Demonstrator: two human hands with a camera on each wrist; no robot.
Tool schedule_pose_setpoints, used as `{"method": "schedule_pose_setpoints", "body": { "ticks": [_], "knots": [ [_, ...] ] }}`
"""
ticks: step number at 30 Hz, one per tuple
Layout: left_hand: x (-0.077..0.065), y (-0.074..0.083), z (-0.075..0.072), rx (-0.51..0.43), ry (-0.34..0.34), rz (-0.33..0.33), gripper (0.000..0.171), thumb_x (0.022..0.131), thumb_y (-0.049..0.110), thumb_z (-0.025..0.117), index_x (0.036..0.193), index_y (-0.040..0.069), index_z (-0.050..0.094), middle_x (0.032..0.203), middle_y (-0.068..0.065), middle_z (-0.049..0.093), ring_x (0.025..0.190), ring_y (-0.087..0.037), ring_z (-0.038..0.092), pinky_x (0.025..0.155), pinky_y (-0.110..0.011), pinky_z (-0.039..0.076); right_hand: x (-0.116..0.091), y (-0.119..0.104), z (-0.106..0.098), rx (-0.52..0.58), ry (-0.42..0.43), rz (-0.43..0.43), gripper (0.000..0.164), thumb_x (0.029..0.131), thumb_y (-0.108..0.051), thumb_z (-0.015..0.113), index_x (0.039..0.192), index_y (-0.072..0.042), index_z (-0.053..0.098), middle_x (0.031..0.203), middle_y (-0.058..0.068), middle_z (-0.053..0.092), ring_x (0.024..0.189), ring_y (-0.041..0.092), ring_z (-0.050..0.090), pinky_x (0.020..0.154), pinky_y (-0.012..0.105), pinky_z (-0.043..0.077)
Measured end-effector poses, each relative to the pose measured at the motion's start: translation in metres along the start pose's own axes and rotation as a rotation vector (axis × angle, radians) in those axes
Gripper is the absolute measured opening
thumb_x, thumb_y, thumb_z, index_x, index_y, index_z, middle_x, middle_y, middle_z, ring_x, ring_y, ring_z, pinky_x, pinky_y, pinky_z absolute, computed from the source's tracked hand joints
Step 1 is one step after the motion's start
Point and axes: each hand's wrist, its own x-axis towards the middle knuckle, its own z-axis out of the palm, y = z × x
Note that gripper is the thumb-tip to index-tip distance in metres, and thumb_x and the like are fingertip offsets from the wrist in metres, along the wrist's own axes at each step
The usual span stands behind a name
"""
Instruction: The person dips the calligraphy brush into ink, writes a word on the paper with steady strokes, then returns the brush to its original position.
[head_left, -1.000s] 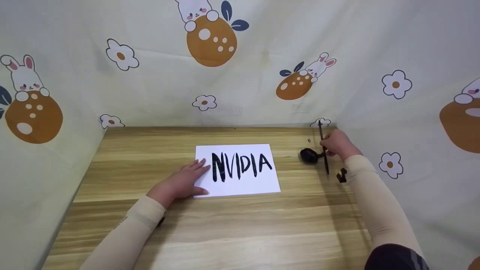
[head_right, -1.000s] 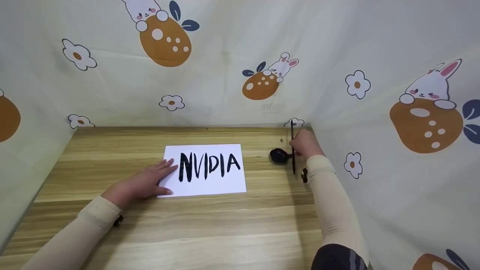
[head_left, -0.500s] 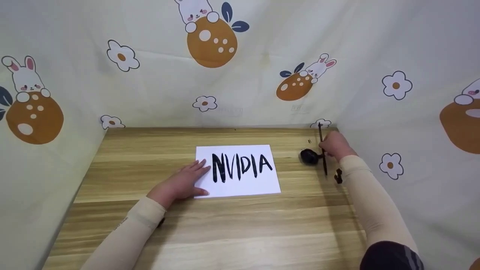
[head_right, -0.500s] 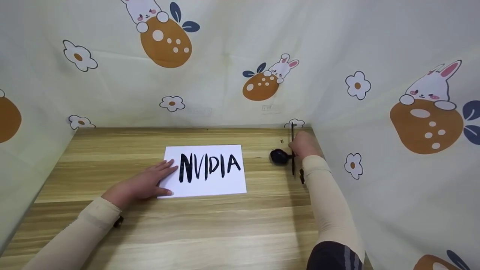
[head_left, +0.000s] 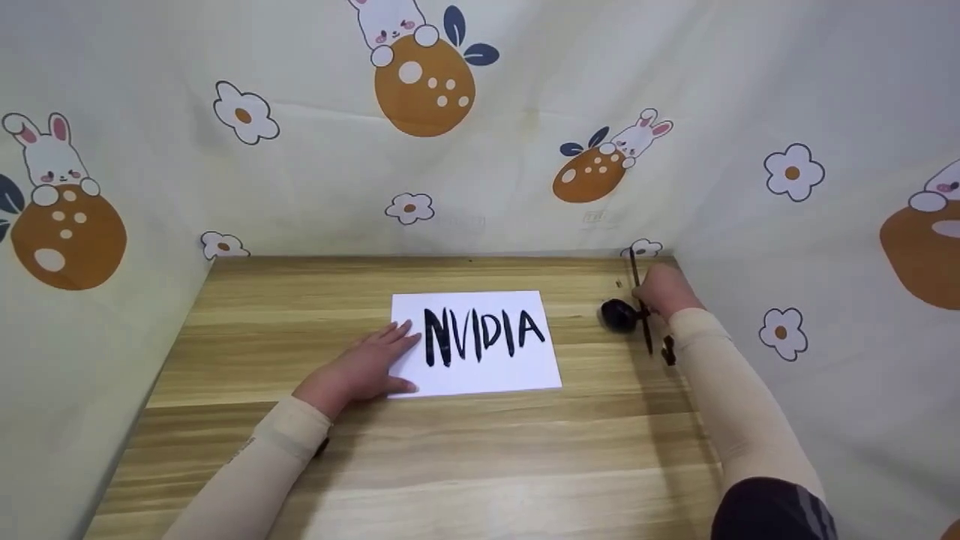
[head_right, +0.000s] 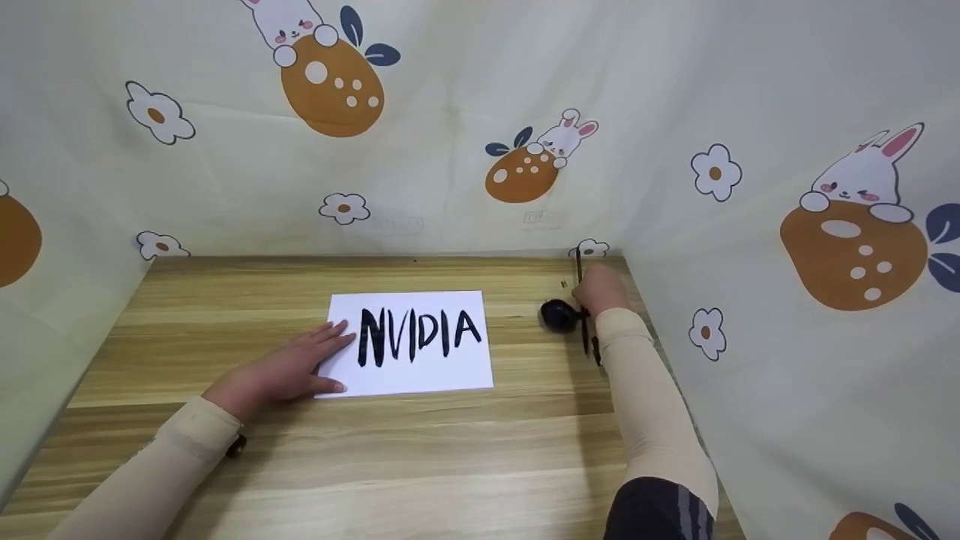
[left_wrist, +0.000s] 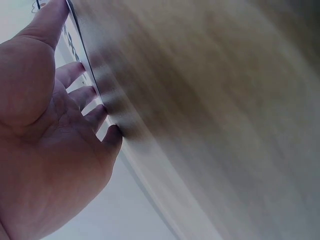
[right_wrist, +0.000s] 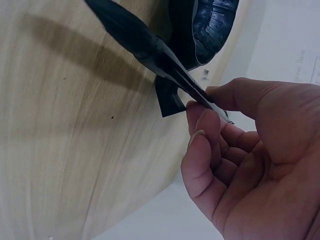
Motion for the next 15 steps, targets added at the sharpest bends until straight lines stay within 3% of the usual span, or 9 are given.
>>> {"method": "schedule_pose_setpoints", "body": {
  "ticks": [5,15],
  "knots": [
    [0.0006,-0.0011,0.0003,-0.002,-0.009,-0.01,0.093,0.102,0.052,0.078,0.174,0.011,0.036,0.183,-0.017,0.018,0.168,-0.046,0.015,0.131,-0.073,0.016,-0.0006,-0.0034,0.0,-0.045,-0.005,0.002,0.035,0.098,-0.014,0.071,0.064,-0.009,0.062,0.061,0.005,0.064,0.057,0.02,0.059,0.058,0.036,0.049],
    [0.0027,-0.0046,0.0028,0.008,-0.006,0.005,0.093,0.102,0.053,0.077,0.173,0.009,0.036,0.183,-0.017,0.019,0.168,-0.047,0.015,0.131,-0.071,0.018,0.0012,-0.0041,0.0003,-0.111,0.011,-0.031,0.031,0.091,-0.009,0.065,0.062,-0.012,0.056,0.063,0.003,0.06,0.06,0.024,0.054,0.059,0.039,0.046]
  ]
}}
